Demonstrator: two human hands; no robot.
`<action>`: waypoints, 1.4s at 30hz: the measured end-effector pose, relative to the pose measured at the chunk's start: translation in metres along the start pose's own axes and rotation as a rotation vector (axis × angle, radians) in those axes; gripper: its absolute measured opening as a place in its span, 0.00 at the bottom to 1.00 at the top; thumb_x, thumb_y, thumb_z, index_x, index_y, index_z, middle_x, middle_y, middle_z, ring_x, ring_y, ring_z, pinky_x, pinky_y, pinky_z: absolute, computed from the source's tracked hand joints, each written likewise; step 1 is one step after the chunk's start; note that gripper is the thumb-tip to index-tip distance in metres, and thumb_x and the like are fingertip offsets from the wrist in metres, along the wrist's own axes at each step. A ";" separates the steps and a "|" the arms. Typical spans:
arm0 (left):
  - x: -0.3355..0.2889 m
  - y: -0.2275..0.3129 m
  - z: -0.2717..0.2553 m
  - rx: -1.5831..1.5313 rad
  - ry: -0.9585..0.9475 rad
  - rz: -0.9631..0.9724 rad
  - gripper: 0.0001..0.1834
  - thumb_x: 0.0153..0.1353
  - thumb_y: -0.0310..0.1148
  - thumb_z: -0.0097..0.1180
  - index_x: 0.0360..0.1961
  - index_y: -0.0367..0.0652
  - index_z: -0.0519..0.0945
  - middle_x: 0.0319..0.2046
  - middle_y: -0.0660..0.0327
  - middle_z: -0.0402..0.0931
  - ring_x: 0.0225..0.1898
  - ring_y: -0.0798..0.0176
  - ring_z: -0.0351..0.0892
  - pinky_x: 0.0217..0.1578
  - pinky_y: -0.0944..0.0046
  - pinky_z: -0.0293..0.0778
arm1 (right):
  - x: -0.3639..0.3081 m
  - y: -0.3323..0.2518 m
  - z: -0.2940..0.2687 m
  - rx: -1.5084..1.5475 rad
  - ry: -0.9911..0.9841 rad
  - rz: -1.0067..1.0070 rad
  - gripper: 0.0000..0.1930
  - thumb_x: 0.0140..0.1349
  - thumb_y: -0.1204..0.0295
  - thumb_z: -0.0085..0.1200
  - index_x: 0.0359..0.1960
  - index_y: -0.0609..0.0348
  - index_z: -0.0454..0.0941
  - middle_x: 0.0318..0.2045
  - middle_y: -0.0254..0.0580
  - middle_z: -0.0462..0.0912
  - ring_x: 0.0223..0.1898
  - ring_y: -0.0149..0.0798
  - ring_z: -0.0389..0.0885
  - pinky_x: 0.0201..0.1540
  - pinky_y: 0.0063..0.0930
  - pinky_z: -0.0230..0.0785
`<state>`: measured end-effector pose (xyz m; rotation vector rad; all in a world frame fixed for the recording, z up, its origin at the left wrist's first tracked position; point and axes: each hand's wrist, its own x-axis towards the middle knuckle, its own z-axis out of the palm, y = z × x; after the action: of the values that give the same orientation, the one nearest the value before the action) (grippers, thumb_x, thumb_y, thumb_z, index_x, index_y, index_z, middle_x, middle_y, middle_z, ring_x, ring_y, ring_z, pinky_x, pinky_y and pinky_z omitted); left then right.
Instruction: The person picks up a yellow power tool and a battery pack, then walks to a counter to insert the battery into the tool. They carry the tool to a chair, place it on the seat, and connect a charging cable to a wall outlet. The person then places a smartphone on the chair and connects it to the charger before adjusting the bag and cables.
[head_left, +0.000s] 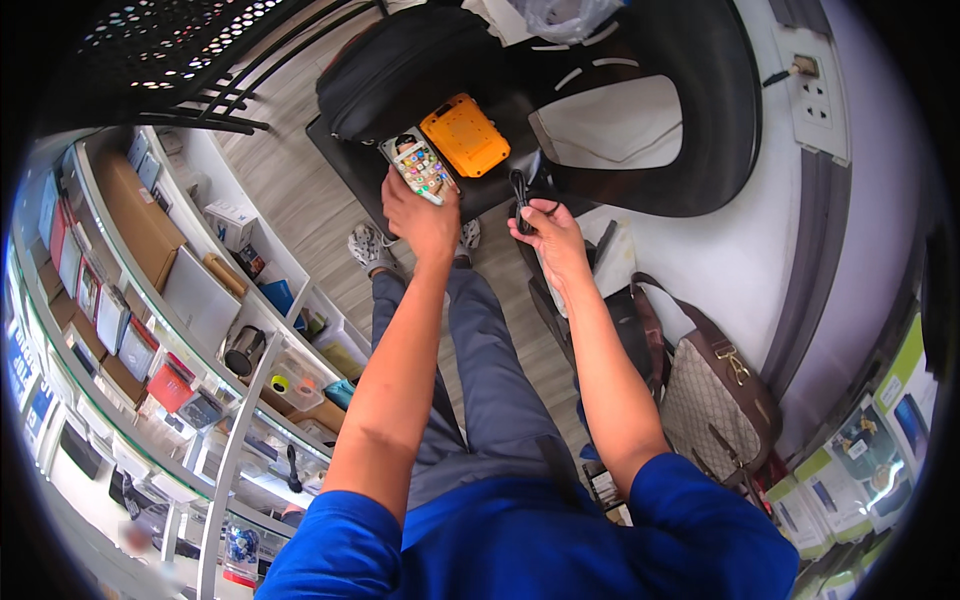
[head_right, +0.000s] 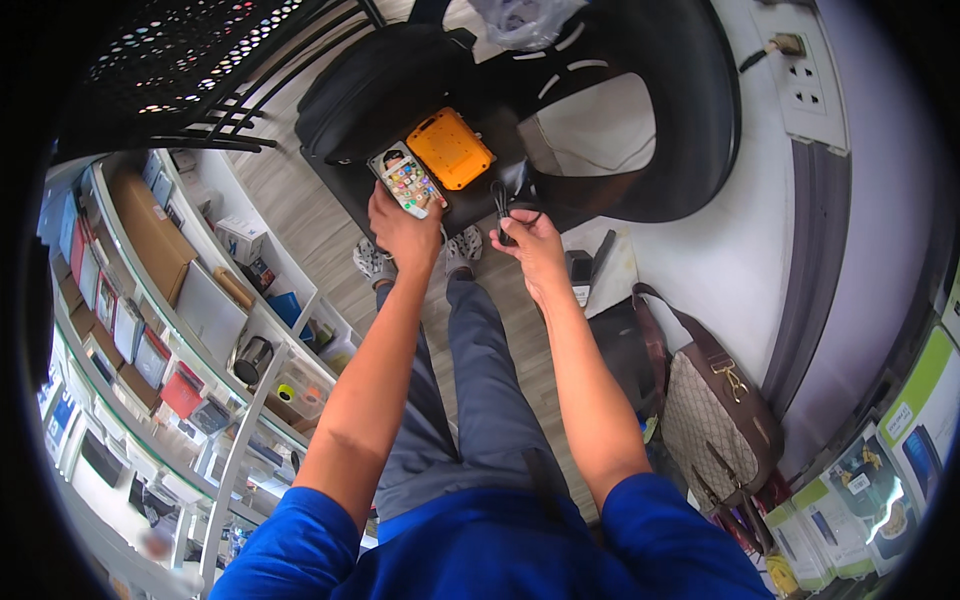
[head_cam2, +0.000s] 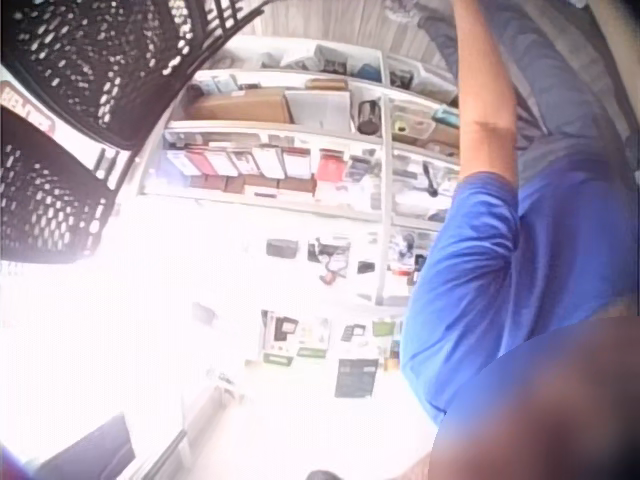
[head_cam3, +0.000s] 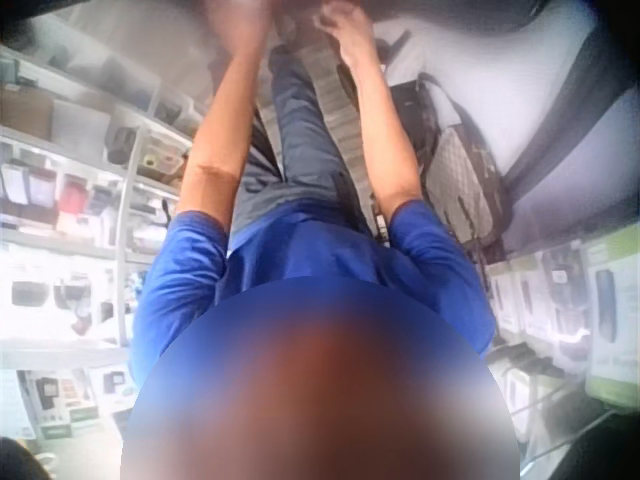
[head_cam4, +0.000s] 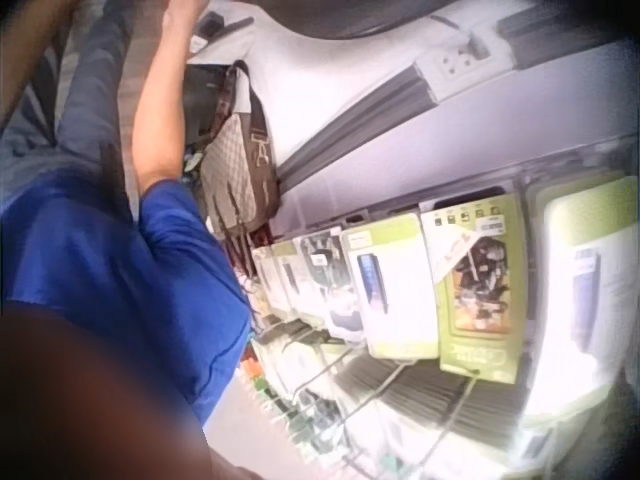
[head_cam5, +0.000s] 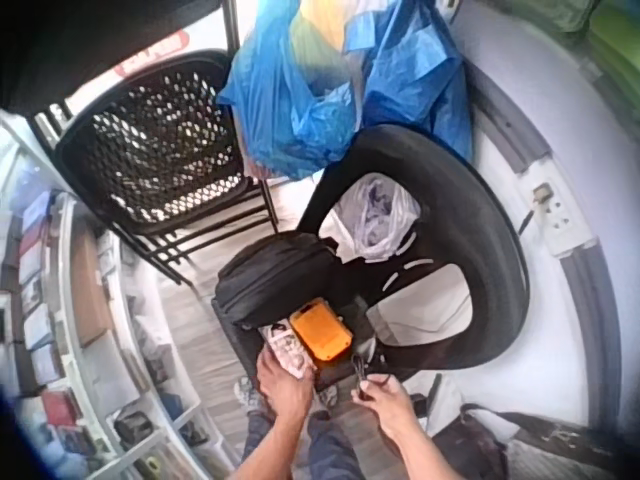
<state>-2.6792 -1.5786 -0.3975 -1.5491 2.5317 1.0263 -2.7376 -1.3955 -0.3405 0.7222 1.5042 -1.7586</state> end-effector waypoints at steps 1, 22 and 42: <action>0.005 0.002 0.006 0.071 0.028 0.039 0.62 0.55 0.46 0.79 0.84 0.41 0.54 0.82 0.47 0.55 0.79 0.38 0.57 0.73 0.36 0.60 | -0.001 0.000 0.001 -0.004 0.002 0.001 0.12 0.75 0.77 0.63 0.54 0.60 0.75 0.45 0.42 0.85 0.46 0.42 0.91 0.52 0.36 0.86; 0.012 -0.046 -0.015 0.125 0.084 0.016 0.60 0.54 0.37 0.74 0.83 0.29 0.54 0.85 0.38 0.48 0.81 0.33 0.57 0.76 0.37 0.62 | -0.009 -0.005 0.002 -0.163 -0.006 0.034 0.14 0.76 0.74 0.63 0.57 0.62 0.74 0.44 0.43 0.86 0.46 0.42 0.92 0.50 0.33 0.87; 0.058 -0.184 -0.231 -0.209 0.158 -0.298 0.58 0.55 0.51 0.75 0.78 0.25 0.63 0.70 0.35 0.74 0.71 0.38 0.76 0.73 0.51 0.69 | 0.001 0.009 0.024 -0.186 0.048 0.048 0.12 0.74 0.76 0.65 0.54 0.60 0.75 0.44 0.43 0.85 0.44 0.44 0.91 0.48 0.33 0.87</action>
<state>-2.4886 -1.8013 -0.3316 -2.0619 2.2422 1.1977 -2.7299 -1.4202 -0.3424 0.7042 1.6437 -1.5513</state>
